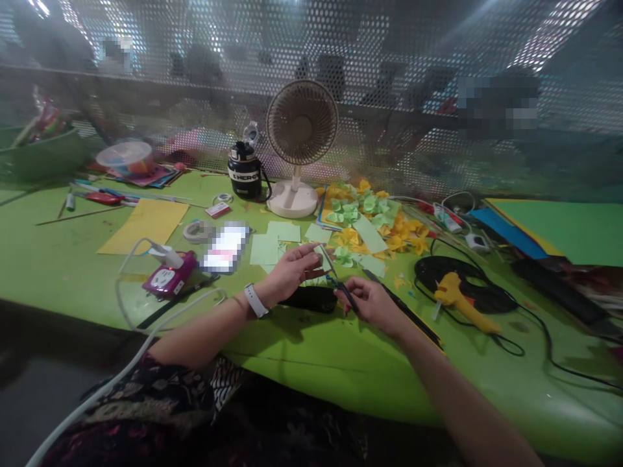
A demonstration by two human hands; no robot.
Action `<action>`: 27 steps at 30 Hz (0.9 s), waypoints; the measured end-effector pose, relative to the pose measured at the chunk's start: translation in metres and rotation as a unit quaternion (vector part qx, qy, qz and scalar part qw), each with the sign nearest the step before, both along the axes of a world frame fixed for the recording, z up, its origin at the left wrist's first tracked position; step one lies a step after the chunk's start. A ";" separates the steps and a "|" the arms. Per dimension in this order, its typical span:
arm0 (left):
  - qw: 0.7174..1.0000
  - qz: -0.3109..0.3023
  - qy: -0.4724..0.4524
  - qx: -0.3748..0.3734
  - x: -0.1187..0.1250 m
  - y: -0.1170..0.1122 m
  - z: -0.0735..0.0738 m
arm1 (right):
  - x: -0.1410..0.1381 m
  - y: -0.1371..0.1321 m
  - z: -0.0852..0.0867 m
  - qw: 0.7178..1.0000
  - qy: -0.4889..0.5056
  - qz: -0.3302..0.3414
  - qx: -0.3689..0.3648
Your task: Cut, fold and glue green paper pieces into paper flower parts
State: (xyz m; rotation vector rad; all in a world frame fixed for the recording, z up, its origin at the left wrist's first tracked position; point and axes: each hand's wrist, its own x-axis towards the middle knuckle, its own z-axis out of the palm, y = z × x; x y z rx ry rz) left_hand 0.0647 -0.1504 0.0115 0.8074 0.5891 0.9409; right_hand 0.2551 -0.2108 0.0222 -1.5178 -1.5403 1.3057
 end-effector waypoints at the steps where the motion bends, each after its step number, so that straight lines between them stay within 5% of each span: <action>1: 1.000 0.000 -0.001 -0.001 0.000 0.000 0.000 | 0.000 0.000 0.000 1.000 -0.002 0.000 -0.001; 17: 1.000 0.008 -0.001 -0.018 0.001 0.002 -0.001 | 0.004 0.001 -0.001 1.000 0.022 -0.012 -0.009; 27: 0.991 0.076 0.110 -0.024 -0.008 0.020 0.001 | 0.016 0.011 0.003 0.996 0.049 -0.077 0.008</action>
